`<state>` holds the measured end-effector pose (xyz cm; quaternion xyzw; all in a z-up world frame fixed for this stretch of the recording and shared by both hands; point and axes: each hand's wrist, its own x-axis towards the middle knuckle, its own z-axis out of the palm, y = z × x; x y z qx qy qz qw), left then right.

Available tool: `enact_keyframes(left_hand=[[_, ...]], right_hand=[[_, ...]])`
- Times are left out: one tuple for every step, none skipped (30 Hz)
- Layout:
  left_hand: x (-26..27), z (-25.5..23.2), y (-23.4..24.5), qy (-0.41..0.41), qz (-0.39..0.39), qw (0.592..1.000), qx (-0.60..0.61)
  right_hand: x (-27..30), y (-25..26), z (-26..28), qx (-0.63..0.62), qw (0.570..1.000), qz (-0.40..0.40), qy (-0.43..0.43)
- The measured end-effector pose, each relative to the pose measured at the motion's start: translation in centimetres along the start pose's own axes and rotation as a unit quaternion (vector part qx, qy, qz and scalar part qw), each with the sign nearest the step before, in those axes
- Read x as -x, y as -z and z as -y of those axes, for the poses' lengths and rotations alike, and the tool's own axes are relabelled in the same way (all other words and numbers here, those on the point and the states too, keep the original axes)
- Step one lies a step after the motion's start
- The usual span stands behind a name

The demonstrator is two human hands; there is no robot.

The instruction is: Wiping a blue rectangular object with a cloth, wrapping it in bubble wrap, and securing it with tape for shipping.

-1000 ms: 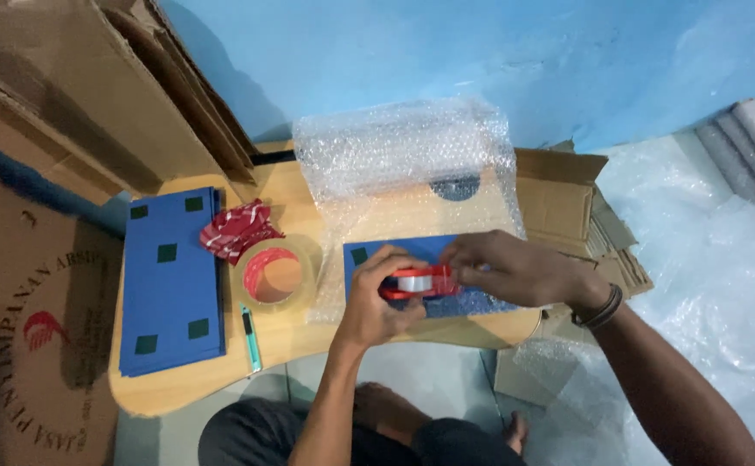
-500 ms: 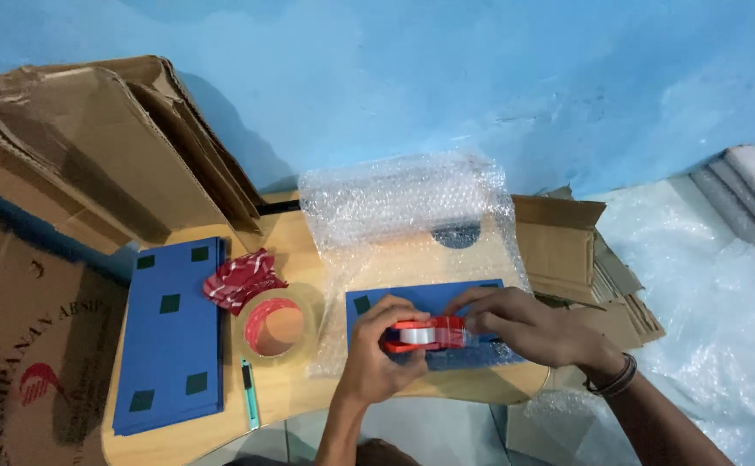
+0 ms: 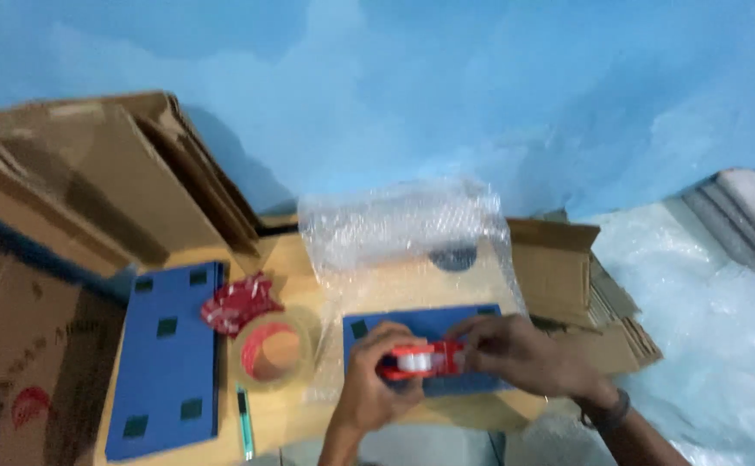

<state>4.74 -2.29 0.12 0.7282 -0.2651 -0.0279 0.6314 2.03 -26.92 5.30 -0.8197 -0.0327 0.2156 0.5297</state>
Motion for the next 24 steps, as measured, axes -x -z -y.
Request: enact_keyframes(left_hand=[[-0.2, 0.3, -0.1, -0.019, 0.002, 1.000, 0.005], [-0.2, 0.6, -0.2, -0.039, 0.004, 0.999, 0.010], [-0.2, 0.5, -0.1, -0.032, 0.003, 0.999, 0.011], [-0.1, 0.5, -0.1, -0.033, 0.000, 0.999, 0.011], [-0.4, 0.6, -0.1, -0.038, 0.001, 0.999, 0.013], [-0.2, 0.5, -0.3, -0.034, 0.004, 0.999, 0.015], [-0.2, 0.5, -0.3, -0.033, 0.005, 0.999, 0.021], [-0.1, 0.4, -0.3, -0.031, 0.007, 0.999, 0.028], [-0.2, 1.0, -0.2, -0.025, 0.009, 0.999, 0.027], [-0.1, 1.5, -0.2, -0.028, 0.007, 0.998, 0.051], [-0.1, 2.0, -0.2, -0.031, 0.005, 0.997, 0.074], [0.1, 2.0, -0.1, -0.026, 0.006, 0.997, 0.073], [0.0, 2.0, -0.2, -0.024, 0.008, 0.997, 0.073], [0.0, 2.1, -0.3, -0.021, 0.009, 0.997, 0.073], [0.0, 2.1, -0.3, -0.024, 0.007, 0.997, 0.073], [-0.1, 2.1, -0.3, -0.027, 0.002, 0.997, 0.077], [0.0, 2.0, -0.5, -0.026, -0.001, 0.996, 0.082], [0.2, 1.9, -0.5, -0.025, -0.001, 0.996, 0.084], [0.2, 1.8, -0.4, -0.029, -0.006, 0.996, 0.088], [0.1, 1.7, -0.4, -0.032, -0.012, 0.995, 0.091], [0.1, 1.8, -0.4, -0.032, -0.013, 0.995, 0.092], [0.1, 1.9, -0.5, -0.030, -0.013, 0.995, 0.094], [0.0, 2.0, -0.3, -0.029, -0.011, 0.995, 0.095], [0.2, 2.0, -0.3, -0.029, -0.008, 0.995, 0.094]], right_hand=[[0.0, 0.1, 0.3, 0.013, 0.999, -0.019, -0.025], [0.1, 0.1, 0.5, 0.027, 0.998, -0.037, -0.049], [0.0, 0.1, 0.3, 0.025, 0.998, -0.032, -0.053], [-0.2, 0.0, 0.0, 0.015, 0.999, -0.030, -0.039], [-0.3, 0.2, -0.3, 0.005, 0.999, -0.035, -0.025], [-0.1, 0.2, -0.5, 0.002, 0.999, -0.034, -0.029], [-0.1, 0.2, -0.5, 0.025, 0.998, -0.038, -0.033], [-0.1, 0.3, -0.6, 0.048, 0.997, -0.041, -0.037], [-0.1, 0.7, -0.9, 0.044, 0.998, -0.038, -0.040], [0.0, 1.0, -1.3, 0.019, 1.000, -0.017, 0.003], [0.1, 1.4, -1.6, -0.006, 0.999, 0.004, 0.047], [0.2, 1.0, -2.1, -0.010, 0.999, 0.007, 0.044], [0.2, 0.9, -2.4, -0.032, 0.999, -0.024, 0.033], [0.2, 0.8, -2.7, -0.054, 0.997, -0.055, 0.021], [0.2, 0.7, -2.5, -0.051, 0.997, -0.056, 0.023], [0.2, 0.7, -2.3, -0.056, 0.997, -0.056, 0.023], [0.4, 0.6, -2.1, -0.063, 0.996, -0.056, 0.020], [0.4, 0.5, -2.3, -0.063, 0.996, -0.056, 0.018], [0.4, 0.5, -2.6, -0.064, 0.996, -0.061, 0.020], [0.3, 0.4, -2.8, -0.066, 0.995, -0.066, 0.022], [0.2, 0.4, -2.9, -0.065, 0.995, -0.066, 0.021], [0.2, 0.5, -3.0, -0.079, 0.994, -0.067, 0.019], [0.0, 0.2, -3.1, -0.095, 0.993, -0.071, 0.018], [0.1, 0.1, -3.4, -0.097, 0.992, -0.073, 0.019]])
